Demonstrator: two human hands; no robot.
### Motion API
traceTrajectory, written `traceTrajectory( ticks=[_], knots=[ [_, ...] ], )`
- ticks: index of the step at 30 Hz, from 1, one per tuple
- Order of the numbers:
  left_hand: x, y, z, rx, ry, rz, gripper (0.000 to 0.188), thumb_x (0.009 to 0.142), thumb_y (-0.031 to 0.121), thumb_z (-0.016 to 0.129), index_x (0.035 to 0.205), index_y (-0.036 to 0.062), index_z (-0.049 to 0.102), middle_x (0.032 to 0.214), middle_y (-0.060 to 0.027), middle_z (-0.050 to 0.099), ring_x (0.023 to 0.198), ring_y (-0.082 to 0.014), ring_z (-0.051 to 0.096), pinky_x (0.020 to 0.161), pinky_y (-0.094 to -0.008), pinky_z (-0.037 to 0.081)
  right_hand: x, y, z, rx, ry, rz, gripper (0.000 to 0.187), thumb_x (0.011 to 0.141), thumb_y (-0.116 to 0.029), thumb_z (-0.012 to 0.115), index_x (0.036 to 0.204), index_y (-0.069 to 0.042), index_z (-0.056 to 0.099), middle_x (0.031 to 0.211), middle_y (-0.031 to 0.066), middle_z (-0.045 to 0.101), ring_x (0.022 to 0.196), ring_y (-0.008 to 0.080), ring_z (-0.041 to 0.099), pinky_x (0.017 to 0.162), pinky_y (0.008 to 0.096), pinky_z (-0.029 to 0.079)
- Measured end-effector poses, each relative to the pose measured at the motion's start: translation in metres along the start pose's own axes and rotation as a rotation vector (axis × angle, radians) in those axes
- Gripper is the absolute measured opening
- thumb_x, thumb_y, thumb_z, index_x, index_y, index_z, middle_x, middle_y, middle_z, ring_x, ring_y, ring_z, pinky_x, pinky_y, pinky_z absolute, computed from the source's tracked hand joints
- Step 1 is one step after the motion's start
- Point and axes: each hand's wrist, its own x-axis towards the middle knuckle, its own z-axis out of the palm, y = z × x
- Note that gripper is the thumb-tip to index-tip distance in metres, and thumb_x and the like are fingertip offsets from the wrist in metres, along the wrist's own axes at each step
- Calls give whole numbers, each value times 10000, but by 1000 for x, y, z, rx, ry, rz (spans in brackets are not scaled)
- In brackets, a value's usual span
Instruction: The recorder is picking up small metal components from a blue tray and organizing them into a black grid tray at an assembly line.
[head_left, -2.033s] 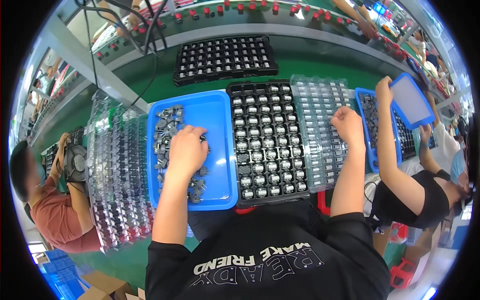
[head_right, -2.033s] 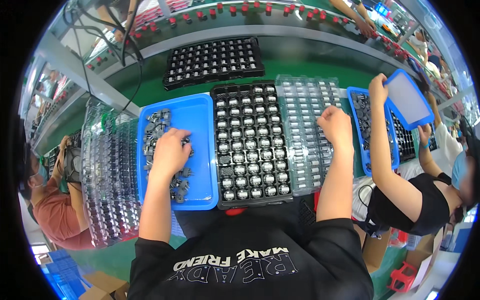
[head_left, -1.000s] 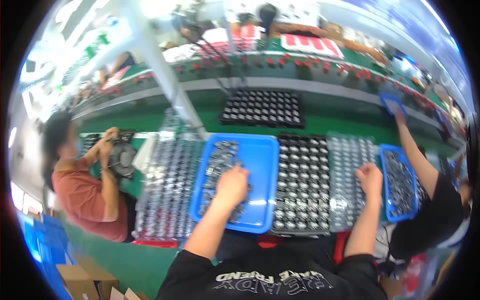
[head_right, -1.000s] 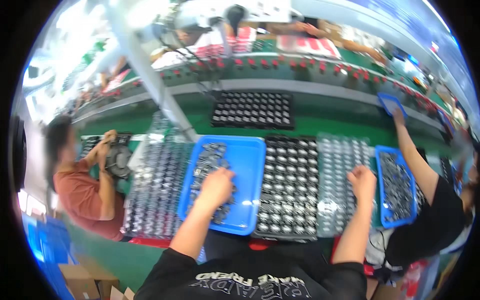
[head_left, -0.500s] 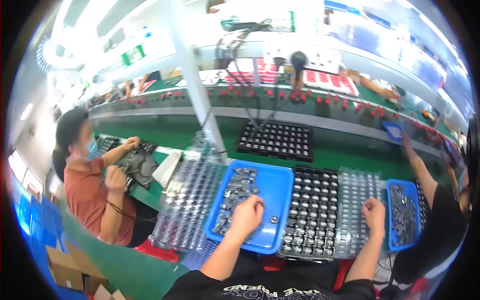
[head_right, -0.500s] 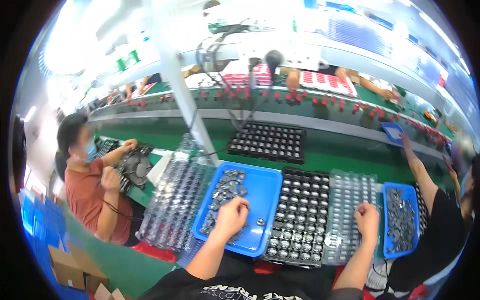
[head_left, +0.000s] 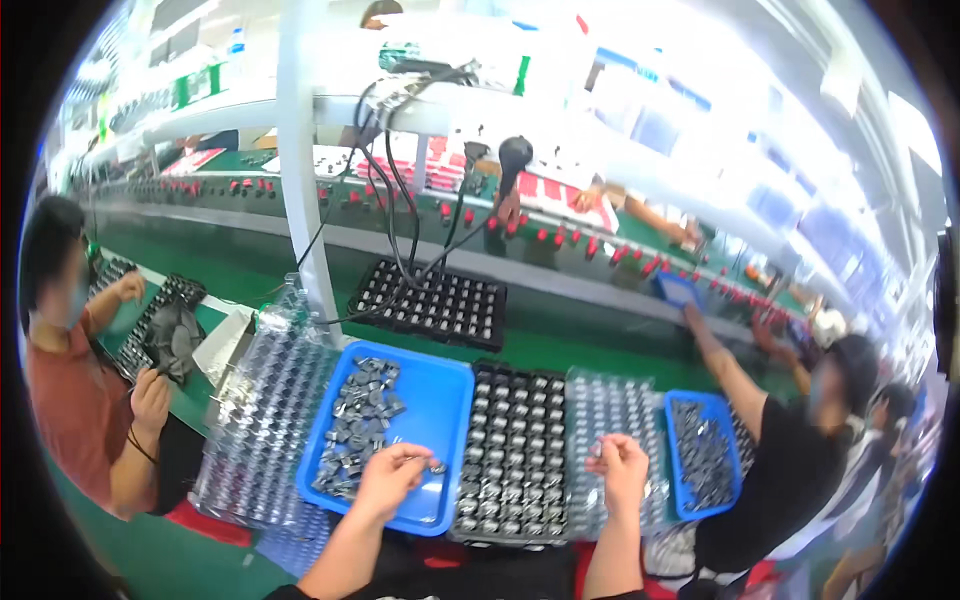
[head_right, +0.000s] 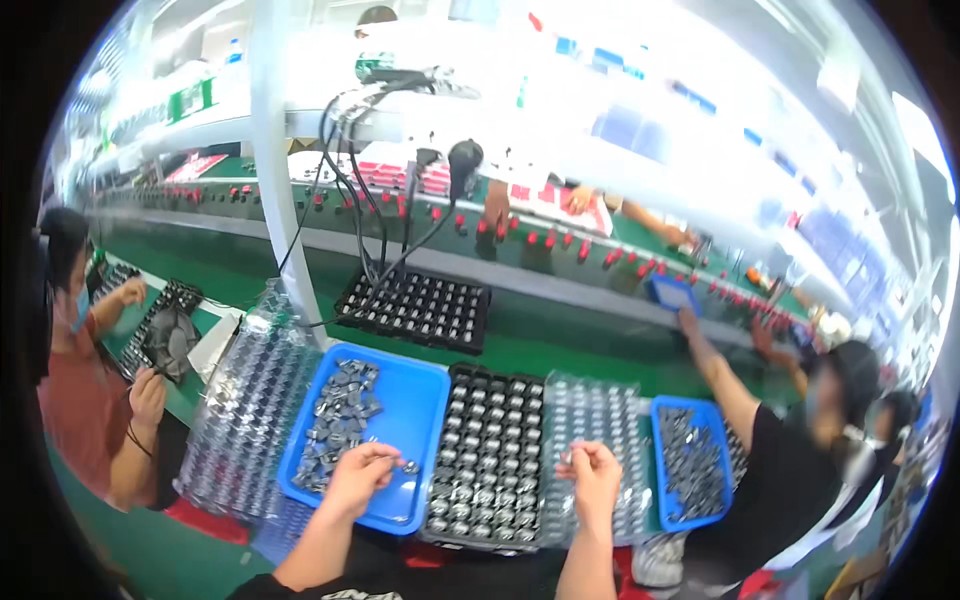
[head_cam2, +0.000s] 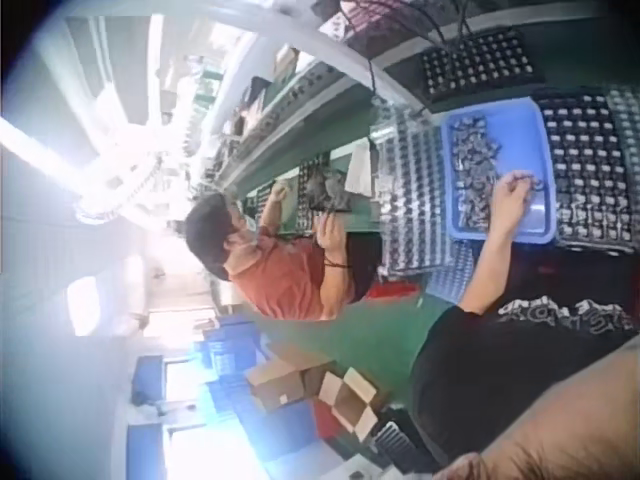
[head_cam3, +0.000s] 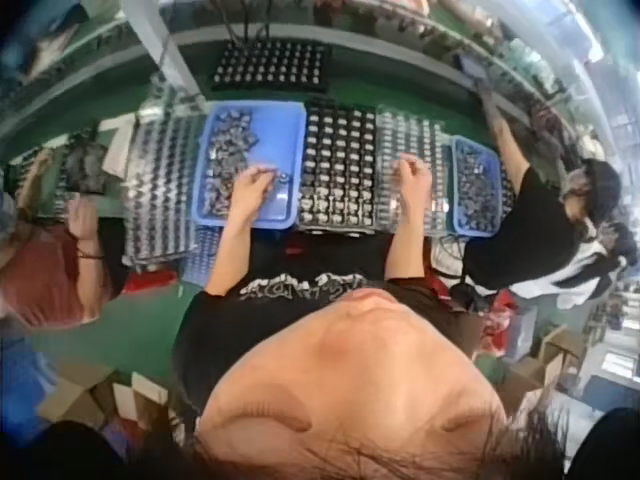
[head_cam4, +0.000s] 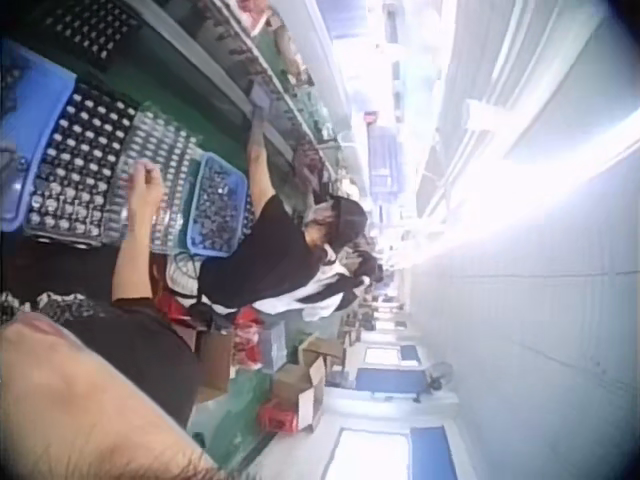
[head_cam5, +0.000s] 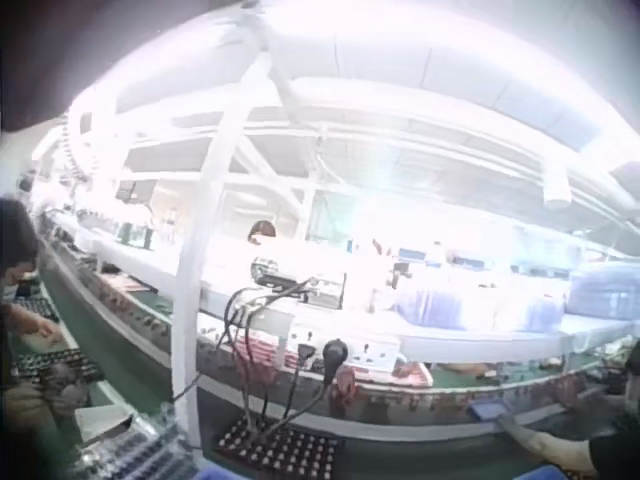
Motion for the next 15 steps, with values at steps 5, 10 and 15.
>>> traceTrajectory(
  ticks=[5,10,15],
  knots=[
    [3,14,31,-289,-245,-74,461,1004,108,580,1447,-2,515,1354,-159,622,1023,-216,656,840,-333,541,-13,3,47,440,-266,221,208,941,-9,656,1146,10,628,1047,116,676,879,216,689,787,351,608],
    [9,27,48,-310,-260,-63,459,1027,126,561,1464,1,496,1375,-167,602,998,-205,669,838,-318,564,-41,-20,87,199,-425,96,271,863,75,688,1126,27,640,983,119,704,828,161,699,765,293,591],
    [-10,34,44,-268,-316,45,409,998,131,651,1373,-3,557,1308,-148,618,955,-194,680,820,-324,585,-69,-36,114,103,-443,-1,326,807,117,734,1114,40,658,989,109,707,827,159,701,763,279,584]
  ],
)
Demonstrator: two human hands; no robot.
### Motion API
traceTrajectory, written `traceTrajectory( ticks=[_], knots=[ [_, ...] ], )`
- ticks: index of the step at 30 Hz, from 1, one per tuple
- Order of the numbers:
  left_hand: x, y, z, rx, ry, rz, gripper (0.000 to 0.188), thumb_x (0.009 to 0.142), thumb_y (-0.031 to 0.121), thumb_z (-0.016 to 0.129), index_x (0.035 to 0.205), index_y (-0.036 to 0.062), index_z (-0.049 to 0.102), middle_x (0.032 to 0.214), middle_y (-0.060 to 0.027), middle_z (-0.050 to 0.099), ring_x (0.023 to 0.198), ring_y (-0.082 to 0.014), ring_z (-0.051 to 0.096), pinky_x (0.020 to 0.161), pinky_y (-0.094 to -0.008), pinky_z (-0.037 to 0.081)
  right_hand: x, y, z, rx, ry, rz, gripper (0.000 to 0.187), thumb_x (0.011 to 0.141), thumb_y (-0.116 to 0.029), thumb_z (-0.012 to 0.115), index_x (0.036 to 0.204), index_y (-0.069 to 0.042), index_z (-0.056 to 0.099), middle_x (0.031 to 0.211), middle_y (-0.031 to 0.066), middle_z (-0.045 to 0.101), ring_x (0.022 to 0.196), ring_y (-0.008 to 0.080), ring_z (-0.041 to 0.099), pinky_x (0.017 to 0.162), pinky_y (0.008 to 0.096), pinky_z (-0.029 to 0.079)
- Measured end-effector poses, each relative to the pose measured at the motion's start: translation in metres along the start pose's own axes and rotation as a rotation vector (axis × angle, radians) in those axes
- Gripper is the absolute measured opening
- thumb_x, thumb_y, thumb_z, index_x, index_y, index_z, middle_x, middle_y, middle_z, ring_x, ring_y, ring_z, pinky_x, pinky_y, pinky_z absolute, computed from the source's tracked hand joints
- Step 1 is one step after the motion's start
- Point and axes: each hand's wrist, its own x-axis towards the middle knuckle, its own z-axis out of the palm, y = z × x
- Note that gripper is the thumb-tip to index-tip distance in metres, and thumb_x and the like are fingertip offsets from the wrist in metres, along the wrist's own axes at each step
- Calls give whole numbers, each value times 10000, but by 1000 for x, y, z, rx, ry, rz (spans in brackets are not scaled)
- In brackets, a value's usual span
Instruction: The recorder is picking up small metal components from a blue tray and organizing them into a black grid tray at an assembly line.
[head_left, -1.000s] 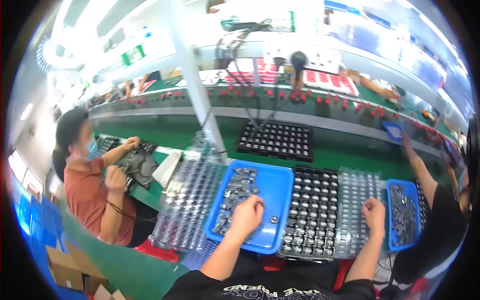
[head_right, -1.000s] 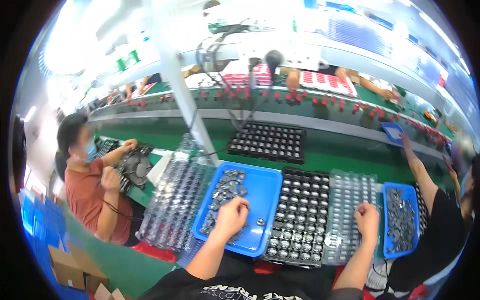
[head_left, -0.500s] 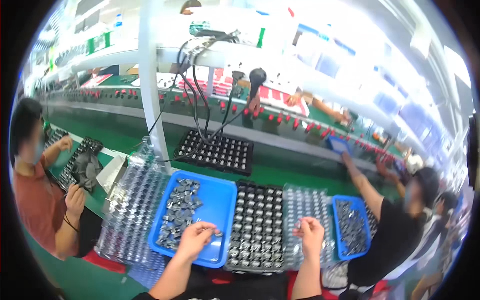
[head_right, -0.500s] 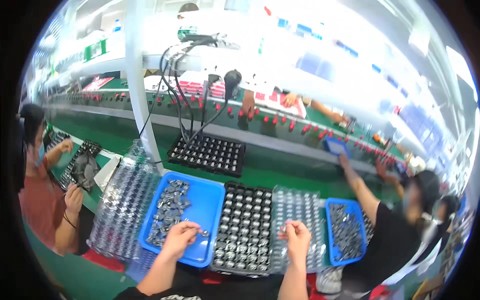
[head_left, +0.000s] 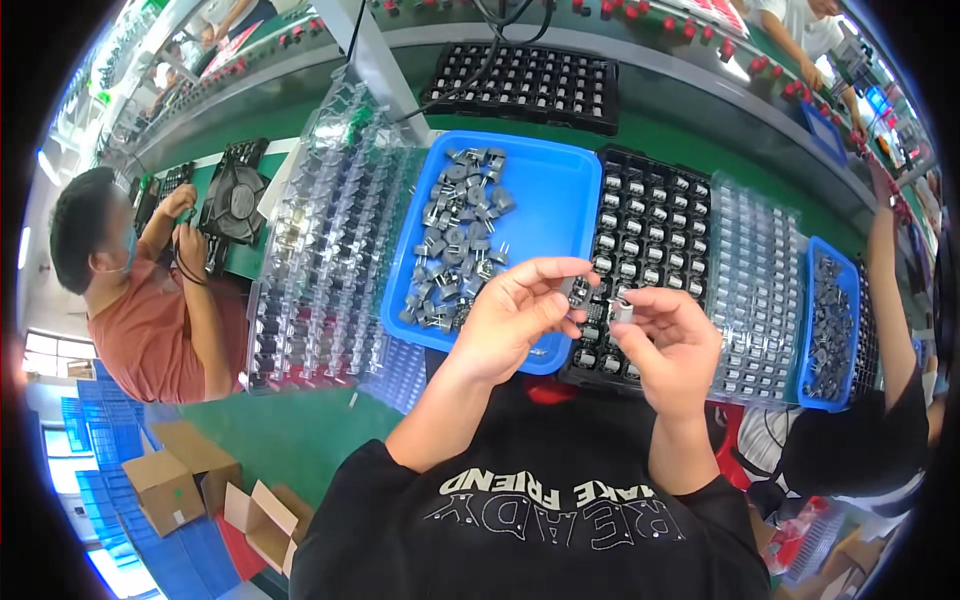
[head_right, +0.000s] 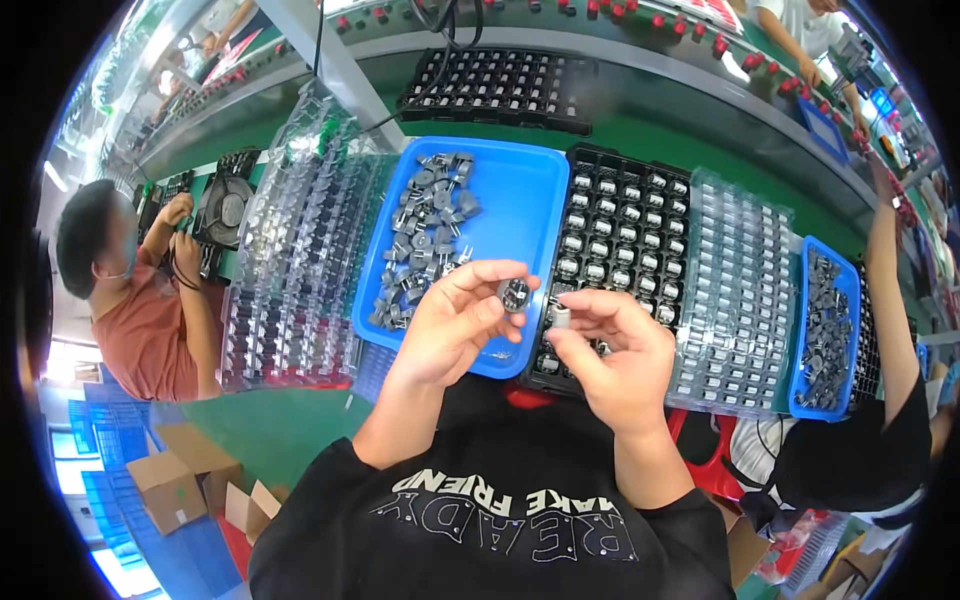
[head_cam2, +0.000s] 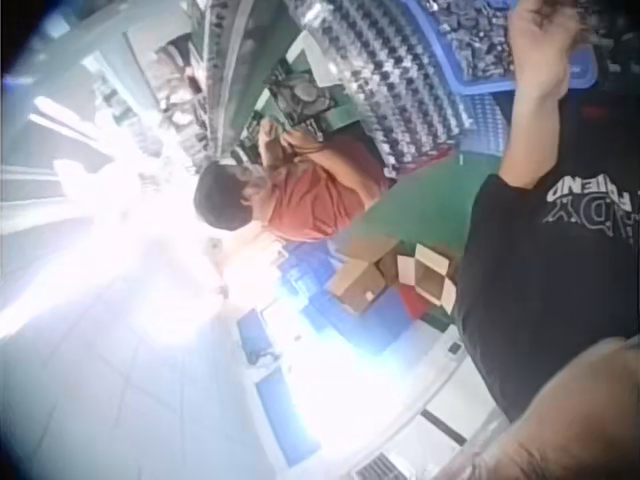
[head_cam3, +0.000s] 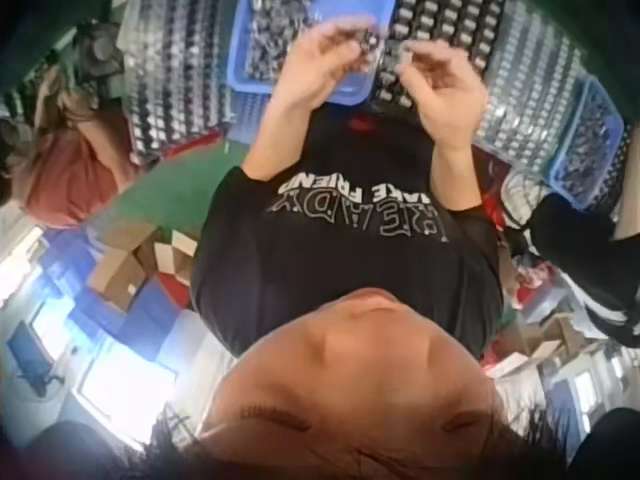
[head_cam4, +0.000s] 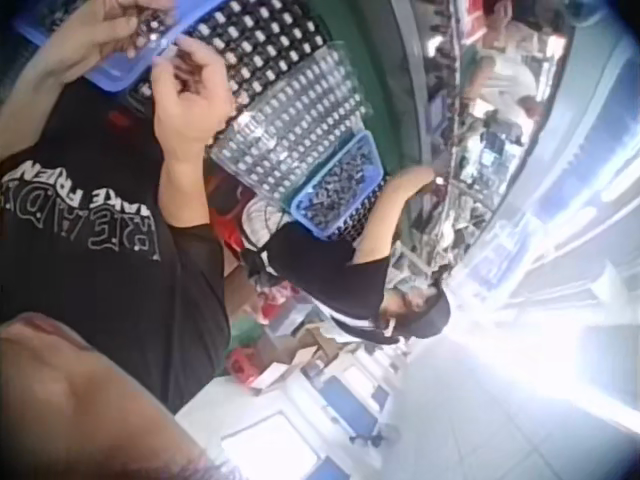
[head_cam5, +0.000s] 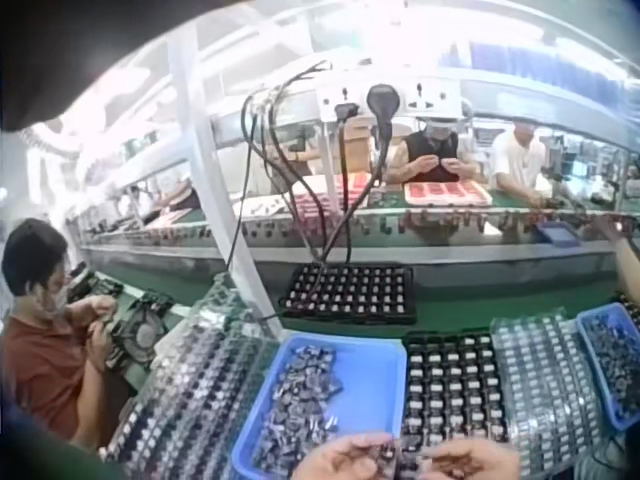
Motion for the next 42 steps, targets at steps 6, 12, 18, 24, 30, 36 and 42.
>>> traceTrajectory(
  ticks=[6,12,18,24,30,36,42],
  knots=[
    [-16,-1,7,-14,-45,156,453,927,94,741,1317,-61,571,1276,-154,630,1155,-218,621,955,-354,548,4,-15,25,-574,-59,-618,332,710,-52,891,1005,9,752,904,129,732,806,217,705,715,308,563],
    [-17,7,8,109,-89,219,384,932,-55,653,1312,-67,598,1295,-128,613,1154,-201,620,1016,-346,505,5,-15,26,-587,-56,-610,338,692,-76,897,990,-1,756,897,126,738,801,237,705,706,315,563],
    [-17,5,7,64,-128,196,389,919,-91,648,1306,-70,613,1281,-132,614,1144,-193,626,985,-326,521,4,-12,23,-579,-65,-609,314,715,-72,884,991,1,752,896,130,737,802,241,707,700,312,566],
    [-17,2,7,101,-123,250,389,912,-102,653,1299,-73,621,1260,-129,617,1092,-168,631,952,-299,528,4,-8,20,-573,-61,-662,299,732,-82,875,1002,-21,761,890,117,728,776,231,709,670,310,575],
    [-18,0,7,142,-126,225,394,902,-118,654,1292,-72,632,1263,-131,612,1101,-177,631,934,-303,541,2,-11,15,-602,-107,-615,294,741,-104,872,1004,-30,765,887,110,727,778,235,707,675,314,572],
    [-21,-11,10,227,-71,252,395,881,-116,684,1271,-57,654,1278,-138,606,1107,-204,657,938,-317,576,3,-2,4,-601,-152,-601,299,773,-157,866,998,4,751,910,125,732,812,245,707,711,318,563],
    [-20,-25,18,486,85,432,371,886,-96,693,1252,-39,671,1274,-154,605,1099,-216,669,917,-321,599,3,6,-2,-428,-136,-416,176,772,-25,819,901,3,702,912,134,720,824,229,700,735,314,545]
  ],
)
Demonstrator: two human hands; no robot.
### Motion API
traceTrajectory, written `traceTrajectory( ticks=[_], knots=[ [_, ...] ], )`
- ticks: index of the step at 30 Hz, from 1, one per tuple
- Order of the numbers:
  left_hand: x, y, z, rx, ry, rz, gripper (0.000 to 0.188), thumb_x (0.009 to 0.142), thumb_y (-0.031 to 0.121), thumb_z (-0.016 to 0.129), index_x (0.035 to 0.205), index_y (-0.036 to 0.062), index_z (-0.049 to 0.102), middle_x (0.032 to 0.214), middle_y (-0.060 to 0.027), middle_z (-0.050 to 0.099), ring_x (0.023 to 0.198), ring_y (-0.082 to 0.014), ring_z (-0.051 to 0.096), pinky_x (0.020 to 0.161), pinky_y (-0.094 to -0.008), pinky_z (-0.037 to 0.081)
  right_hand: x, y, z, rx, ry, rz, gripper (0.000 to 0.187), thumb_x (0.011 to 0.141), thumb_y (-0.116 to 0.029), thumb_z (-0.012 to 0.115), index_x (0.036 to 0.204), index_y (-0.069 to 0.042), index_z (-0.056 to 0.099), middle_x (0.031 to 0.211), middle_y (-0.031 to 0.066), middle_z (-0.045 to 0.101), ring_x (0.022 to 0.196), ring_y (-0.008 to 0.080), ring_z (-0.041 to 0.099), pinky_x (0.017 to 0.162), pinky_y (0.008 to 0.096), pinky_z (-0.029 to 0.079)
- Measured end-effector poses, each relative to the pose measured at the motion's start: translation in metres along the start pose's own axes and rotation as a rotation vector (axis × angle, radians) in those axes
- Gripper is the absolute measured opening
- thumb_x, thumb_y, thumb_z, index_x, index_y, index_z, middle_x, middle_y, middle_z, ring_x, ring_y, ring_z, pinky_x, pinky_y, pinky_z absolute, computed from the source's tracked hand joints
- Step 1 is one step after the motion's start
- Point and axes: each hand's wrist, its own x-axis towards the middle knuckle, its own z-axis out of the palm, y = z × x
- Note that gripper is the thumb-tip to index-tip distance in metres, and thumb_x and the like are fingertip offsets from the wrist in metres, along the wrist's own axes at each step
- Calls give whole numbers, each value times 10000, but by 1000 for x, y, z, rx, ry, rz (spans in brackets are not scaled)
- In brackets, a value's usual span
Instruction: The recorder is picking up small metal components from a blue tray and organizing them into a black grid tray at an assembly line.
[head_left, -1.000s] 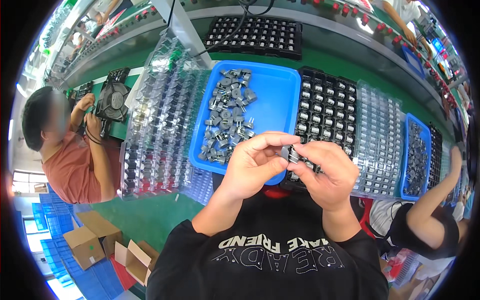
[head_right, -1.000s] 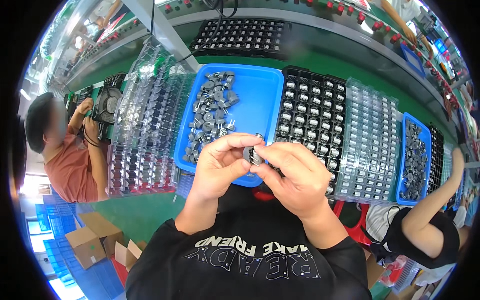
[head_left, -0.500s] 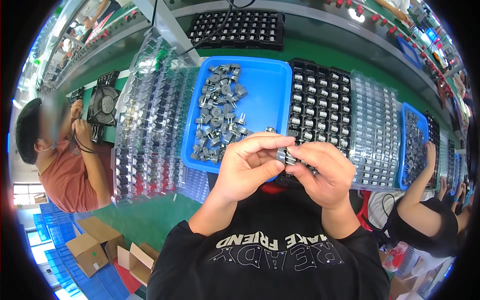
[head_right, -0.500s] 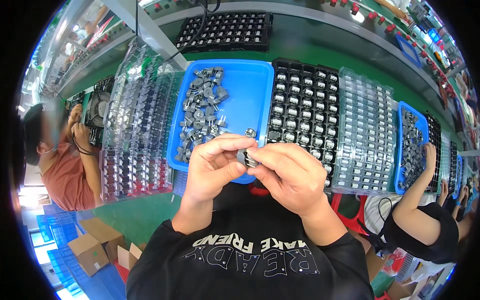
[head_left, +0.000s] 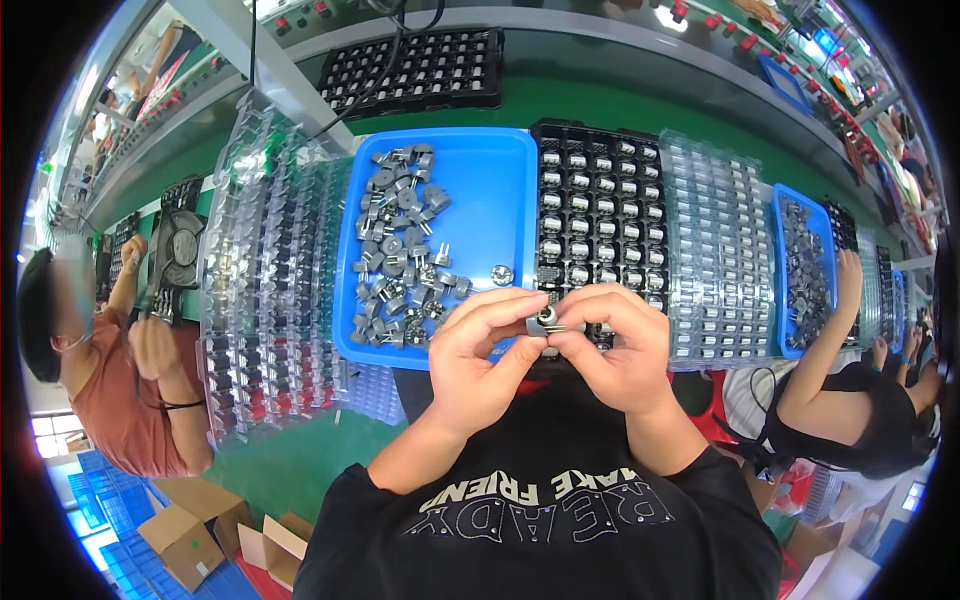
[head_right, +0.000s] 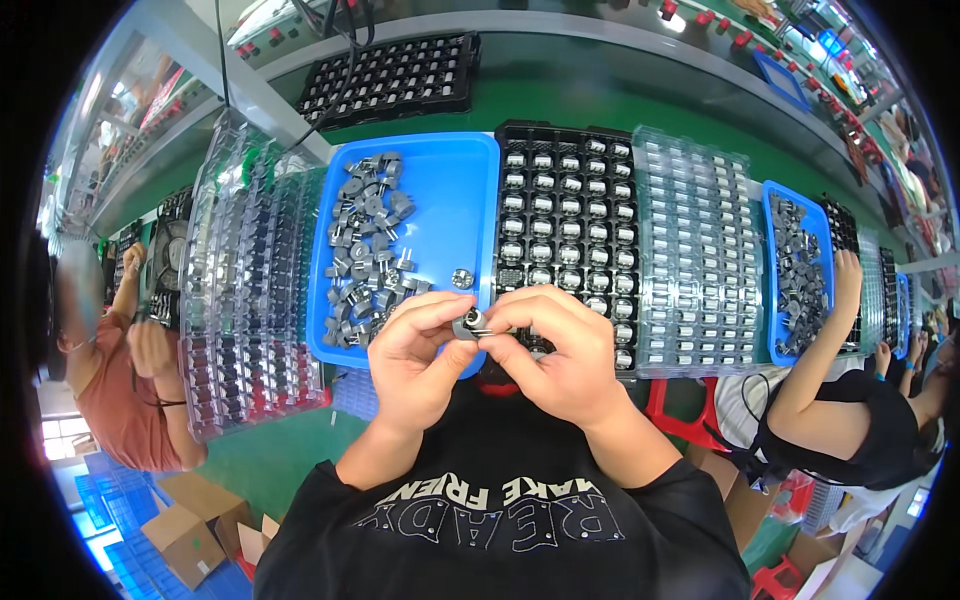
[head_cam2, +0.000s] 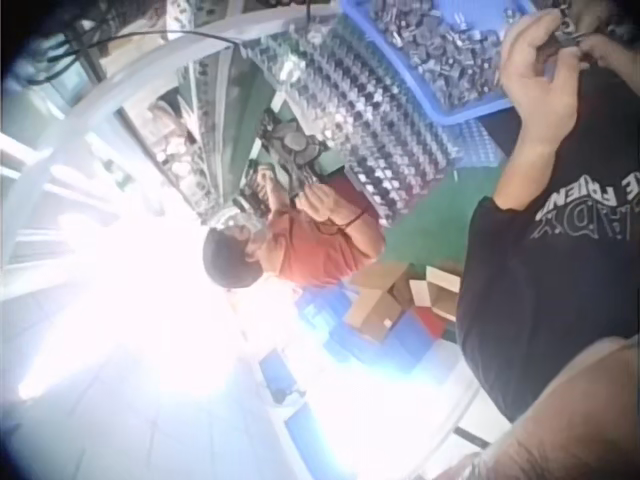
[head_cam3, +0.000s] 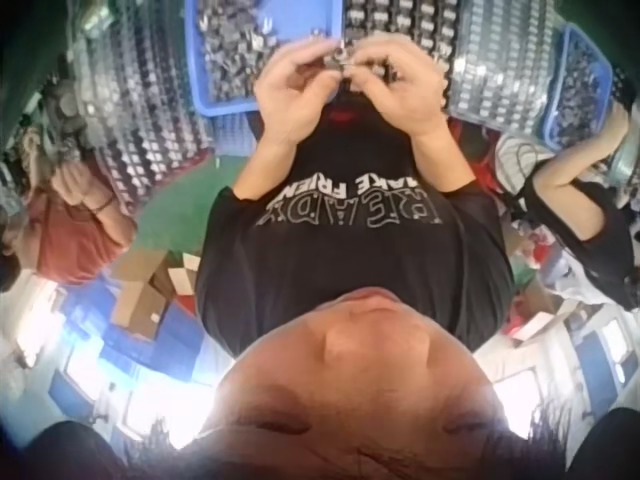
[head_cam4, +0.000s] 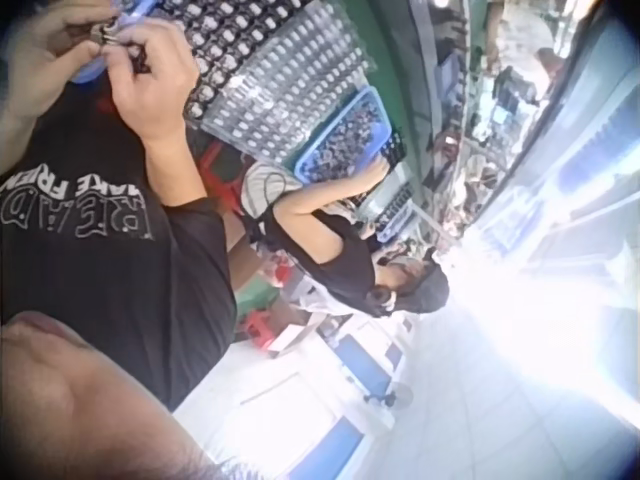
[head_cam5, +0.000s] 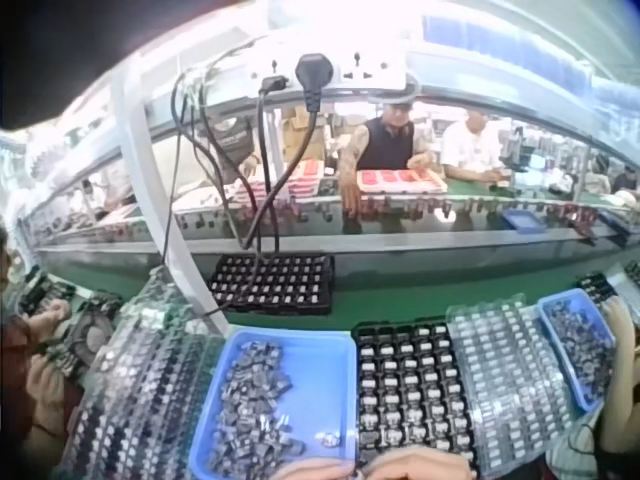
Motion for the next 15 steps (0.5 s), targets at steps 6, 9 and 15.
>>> traceTrajectory(
  ticks=[6,9,15],
  knots=[
    [23,2,-6,721,2,-55,617,770,1,797,1355,14,603,1300,-172,619,1086,-297,677,935,-411,557,54,30,-23,-267,-148,128,71,832,-41,730,836,-23,662,848,104,693,788,235,684,716,337,539],
    [43,-5,-34,1300,-10,-38,574,782,125,807,1321,54,623,1302,-167,603,1160,-351,600,989,-470,474,107,97,-61,-742,70,33,67,868,-77,682,881,-22,645,844,134,651,772,336,646,704,419,513],
    [52,-33,-49,1477,-57,-159,276,816,137,761,1080,59,739,1059,-132,701,1049,-352,644,936,-459,487,151,166,-65,-1118,-237,93,126,849,-105,683,970,-72,668,998,169,655,965,378,674,812,488,555]
  ],
)
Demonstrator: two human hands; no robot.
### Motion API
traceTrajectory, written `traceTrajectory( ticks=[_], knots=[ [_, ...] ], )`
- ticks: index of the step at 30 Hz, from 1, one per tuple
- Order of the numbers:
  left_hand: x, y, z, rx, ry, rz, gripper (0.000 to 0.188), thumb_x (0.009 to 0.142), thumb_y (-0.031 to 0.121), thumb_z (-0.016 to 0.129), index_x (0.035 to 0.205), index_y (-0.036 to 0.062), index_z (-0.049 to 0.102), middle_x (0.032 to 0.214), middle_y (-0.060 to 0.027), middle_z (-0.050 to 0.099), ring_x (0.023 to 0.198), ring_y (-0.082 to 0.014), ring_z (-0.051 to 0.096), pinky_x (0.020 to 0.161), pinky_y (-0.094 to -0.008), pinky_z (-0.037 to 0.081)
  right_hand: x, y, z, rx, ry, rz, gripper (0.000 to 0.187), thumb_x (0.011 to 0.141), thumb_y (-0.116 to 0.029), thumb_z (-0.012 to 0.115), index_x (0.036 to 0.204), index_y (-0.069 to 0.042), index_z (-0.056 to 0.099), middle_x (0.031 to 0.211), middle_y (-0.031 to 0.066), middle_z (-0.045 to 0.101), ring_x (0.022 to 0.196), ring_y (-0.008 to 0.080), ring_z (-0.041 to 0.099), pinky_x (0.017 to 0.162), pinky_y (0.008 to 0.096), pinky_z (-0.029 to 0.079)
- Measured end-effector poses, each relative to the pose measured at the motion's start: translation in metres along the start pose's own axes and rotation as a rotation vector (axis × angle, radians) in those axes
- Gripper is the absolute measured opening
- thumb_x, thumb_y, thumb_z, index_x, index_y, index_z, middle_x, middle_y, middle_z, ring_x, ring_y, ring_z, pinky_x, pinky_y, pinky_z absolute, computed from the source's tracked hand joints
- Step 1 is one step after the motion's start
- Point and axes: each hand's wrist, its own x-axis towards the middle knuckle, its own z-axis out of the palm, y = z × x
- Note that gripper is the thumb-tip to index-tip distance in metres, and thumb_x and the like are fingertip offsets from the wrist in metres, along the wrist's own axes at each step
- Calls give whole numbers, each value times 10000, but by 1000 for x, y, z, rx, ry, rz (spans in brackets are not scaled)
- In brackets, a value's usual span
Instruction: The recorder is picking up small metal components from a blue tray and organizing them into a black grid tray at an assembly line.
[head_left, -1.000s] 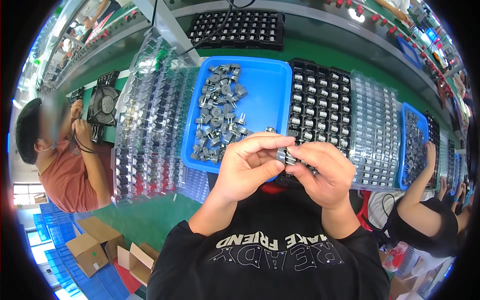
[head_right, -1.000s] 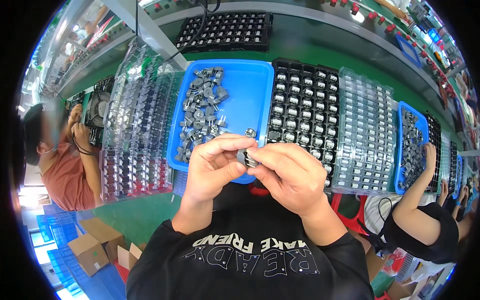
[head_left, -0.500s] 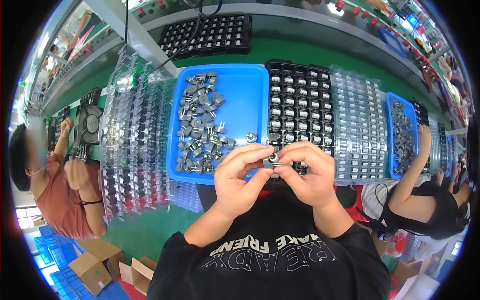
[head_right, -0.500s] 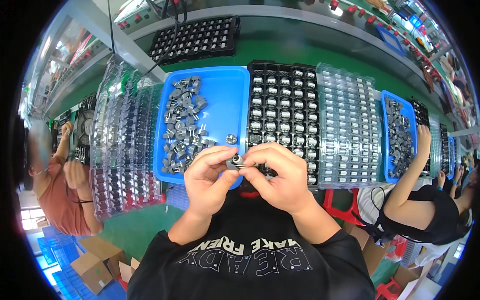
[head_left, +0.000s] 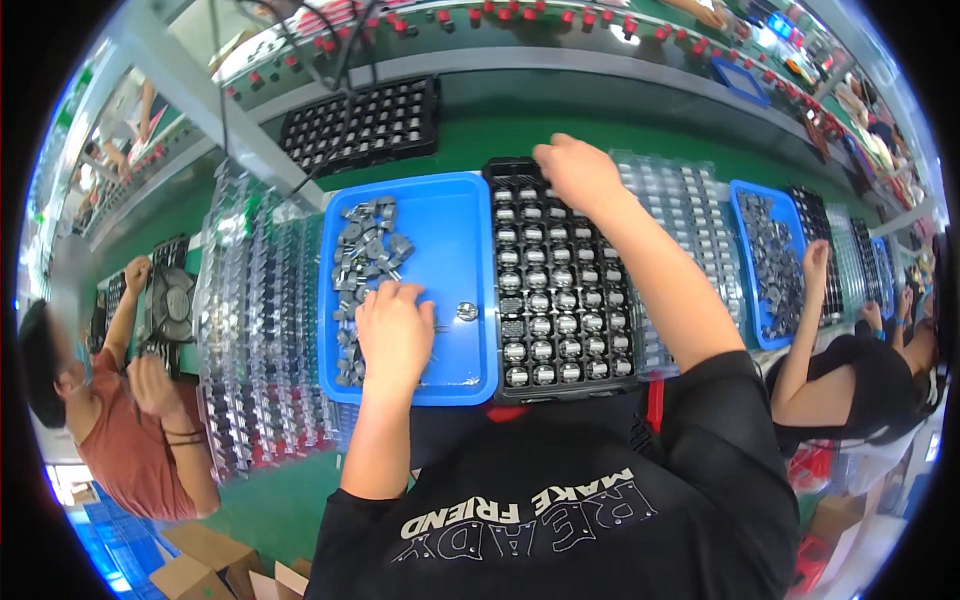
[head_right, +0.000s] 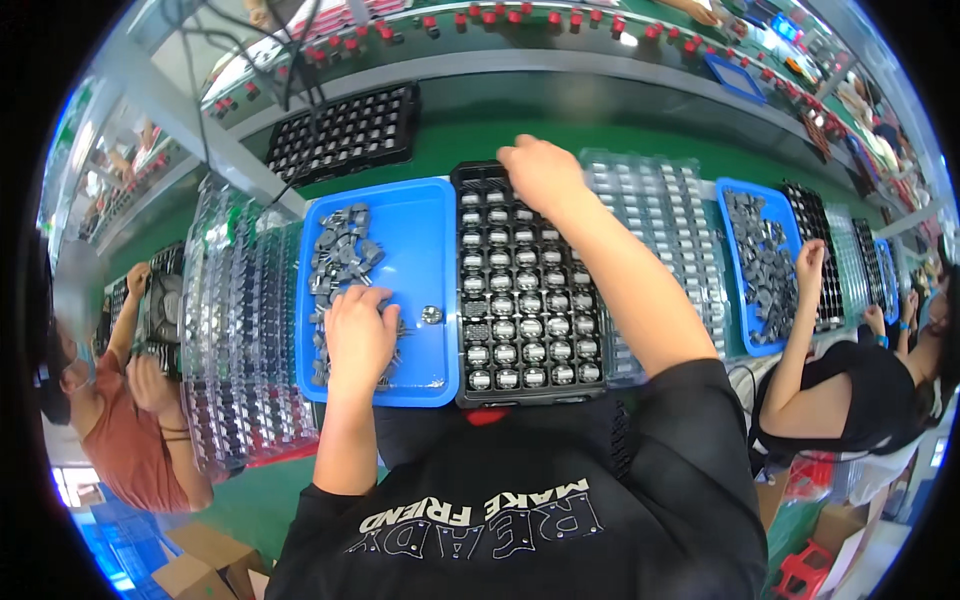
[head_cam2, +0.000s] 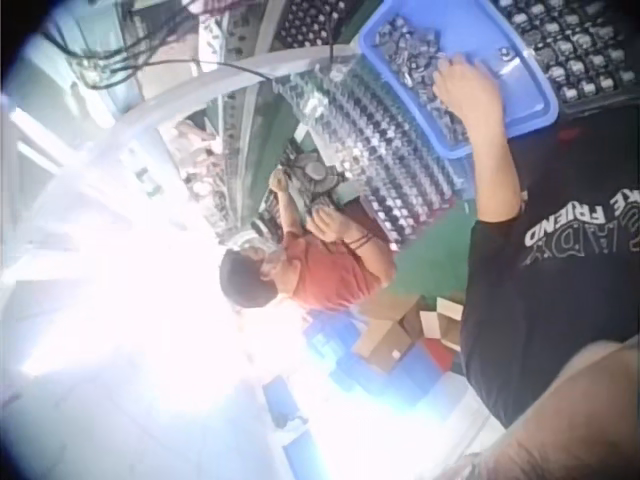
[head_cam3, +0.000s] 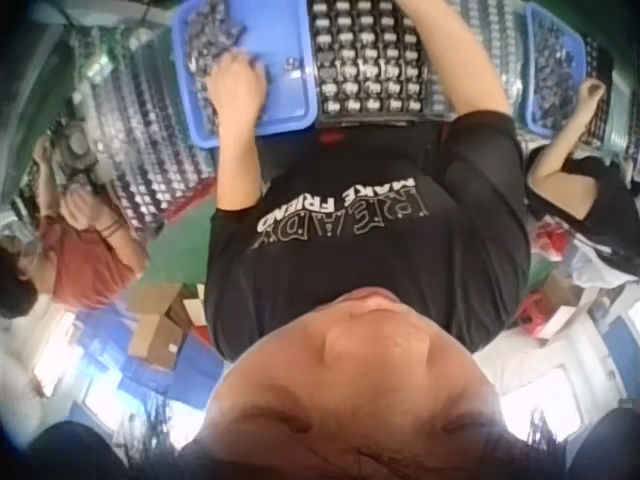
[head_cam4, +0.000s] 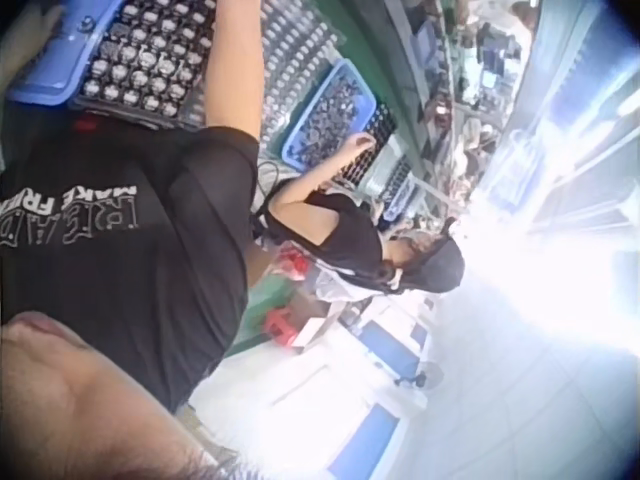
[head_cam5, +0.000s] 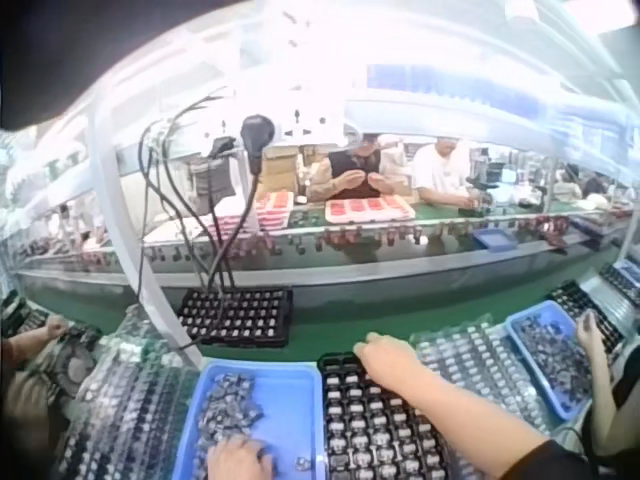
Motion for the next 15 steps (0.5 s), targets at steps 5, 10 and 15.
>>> traceTrajectory(
  ticks=[5,10,15],
  knots=[
    [6,-10,1,-60,-29,77,280,830,141,744,1093,47,716,1047,-177,718,984,-368,682,896,-460,526,1,8,-2,16,-82,23,235,806,-112,745,1032,-68,699,1034,165,679,1000,369,680,834,461,563],
    [9,-14,-11,-94,-7,-85,254,866,143,717,1104,54,721,1035,-178,719,966,-380,689,861,-467,535,-108,30,-95,520,145,348,427,825,-142,767,1237,-76,673,1096,113,724,981,235,697,856,361,559],
    [18,-9,-18,-345,21,-76,231,889,22,673,1118,33,705,1105,-139,686,912,-258,697,817,-361,551,-221,47,-120,358,-45,677,377,801,-155,789,1137,-25,681,960,120,726,871,237,706,788,353,550]
  ],
)
